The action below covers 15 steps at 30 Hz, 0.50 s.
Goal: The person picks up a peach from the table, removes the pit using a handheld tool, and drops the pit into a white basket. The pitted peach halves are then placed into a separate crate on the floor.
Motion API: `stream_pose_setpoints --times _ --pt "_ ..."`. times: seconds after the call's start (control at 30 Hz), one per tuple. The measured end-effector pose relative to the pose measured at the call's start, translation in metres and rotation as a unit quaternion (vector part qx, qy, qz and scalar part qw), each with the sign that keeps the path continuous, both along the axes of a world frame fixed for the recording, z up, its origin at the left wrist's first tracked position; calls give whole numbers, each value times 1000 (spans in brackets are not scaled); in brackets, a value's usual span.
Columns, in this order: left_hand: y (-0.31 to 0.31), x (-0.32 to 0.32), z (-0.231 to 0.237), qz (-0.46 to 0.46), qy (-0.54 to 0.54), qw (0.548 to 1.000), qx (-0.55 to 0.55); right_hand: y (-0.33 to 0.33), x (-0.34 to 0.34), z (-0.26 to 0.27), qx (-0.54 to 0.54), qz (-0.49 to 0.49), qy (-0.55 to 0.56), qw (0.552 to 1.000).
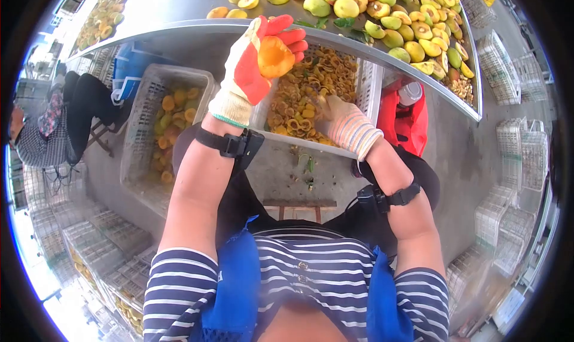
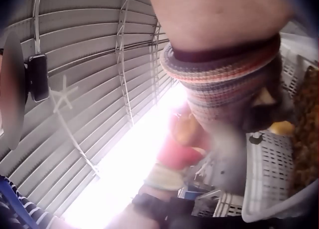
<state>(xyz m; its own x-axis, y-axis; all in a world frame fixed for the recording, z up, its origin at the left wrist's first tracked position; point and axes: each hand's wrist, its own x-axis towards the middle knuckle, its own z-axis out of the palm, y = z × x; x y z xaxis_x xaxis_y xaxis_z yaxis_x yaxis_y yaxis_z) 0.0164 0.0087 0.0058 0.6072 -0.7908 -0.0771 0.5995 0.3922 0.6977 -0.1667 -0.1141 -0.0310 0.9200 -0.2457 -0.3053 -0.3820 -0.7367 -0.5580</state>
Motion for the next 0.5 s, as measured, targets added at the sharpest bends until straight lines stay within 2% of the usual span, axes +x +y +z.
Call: stream_pose_setpoints --times 0.07,0.1,0.13,0.17,0.2,0.23,0.27,0.3,0.33,0.37,0.4,0.43,0.47,0.5 --pt "13 12 7 18 -9 1000 6 1 -2 10 7 -24 93 995" --pt "25 20 11 33 -13 999 10 -1 -8 7 -5 15 49 999" --pt "42 26 16 46 -89 994 -41 -9 -14 -10 -62 106 14 992" --pt "61 43 28 39 -72 997 -9 -18 -20 -40 -60 125 -42 989" --pt "86 63 41 37 -49 998 23 -23 -23 -48 -87 175 -61 979" --pt "118 71 57 42 -88 995 20 -28 -26 -56 -114 223 -84 964" --pt "154 73 64 104 -170 979 30 -17 -28 -36 -25 132 -27 991" --pt "217 82 67 168 -174 968 68 -24 -33 -45 -129 247 -40 959" --pt "255 94 72 196 -179 959 94 -31 -34 -54 -230 348 -74 906" --pt "279 97 62 283 -214 910 217 -37 -37 -67 -219 322 -65 919" --pt "305 95 39 359 -245 838 331 -40 -39 -86 -224 324 -78 916" --pt "338 98 9 347 -238 804 421 -43 -41 -106 -229 325 -91 913" --pt "368 100 -37 357 -198 840 358 -46 -44 -112 -255 353 -122 892" --pt "406 112 -99 351 -228 799 432 -42 -44 -110 -227 315 -121 914"
